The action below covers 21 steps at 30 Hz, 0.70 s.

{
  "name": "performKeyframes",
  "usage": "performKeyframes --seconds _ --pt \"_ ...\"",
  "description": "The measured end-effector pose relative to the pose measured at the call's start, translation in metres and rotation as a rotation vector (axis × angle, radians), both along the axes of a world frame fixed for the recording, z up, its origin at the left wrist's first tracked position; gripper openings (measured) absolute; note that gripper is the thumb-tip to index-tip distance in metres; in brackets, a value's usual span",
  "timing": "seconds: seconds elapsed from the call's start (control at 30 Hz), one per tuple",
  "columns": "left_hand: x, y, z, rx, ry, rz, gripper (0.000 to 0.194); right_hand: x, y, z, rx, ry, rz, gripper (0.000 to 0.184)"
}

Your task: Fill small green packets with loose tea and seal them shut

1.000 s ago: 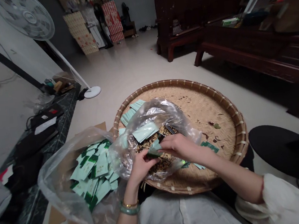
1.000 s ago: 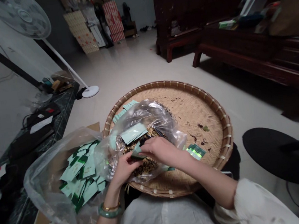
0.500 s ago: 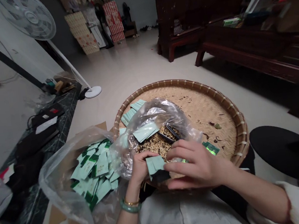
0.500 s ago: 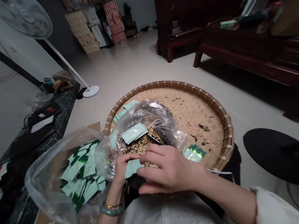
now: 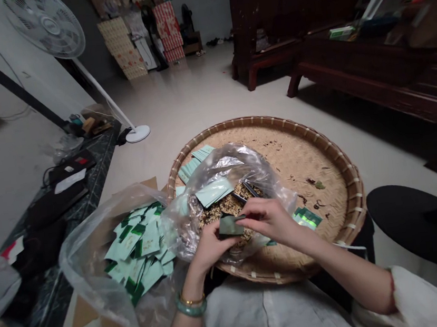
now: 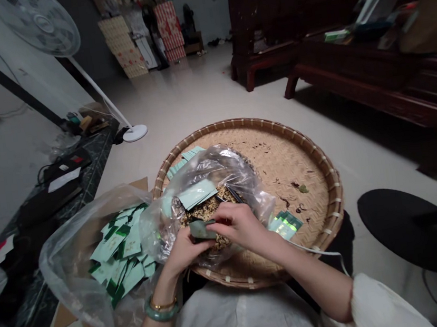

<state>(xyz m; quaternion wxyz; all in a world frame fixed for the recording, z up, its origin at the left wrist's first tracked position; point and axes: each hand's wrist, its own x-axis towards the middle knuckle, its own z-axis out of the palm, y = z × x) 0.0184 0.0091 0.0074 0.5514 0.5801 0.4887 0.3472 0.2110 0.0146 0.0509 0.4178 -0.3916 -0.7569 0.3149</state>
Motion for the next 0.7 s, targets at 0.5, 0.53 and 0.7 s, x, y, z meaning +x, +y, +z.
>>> performKeyframes --seconds 0.5,0.53,0.7 --pt "0.018 0.005 0.004 -0.215 -0.305 0.322 0.029 -0.01 0.023 -0.035 -0.772 0.244 -0.01 0.049" --pt "0.019 0.005 0.003 -0.212 -0.308 0.335 0.029 -0.01 0.023 -0.037 -0.754 0.242 -0.025 0.049" --pt "0.024 0.007 0.0 -0.192 -0.333 0.391 0.031 -0.011 0.026 -0.044 -0.671 0.239 -0.092 0.046"
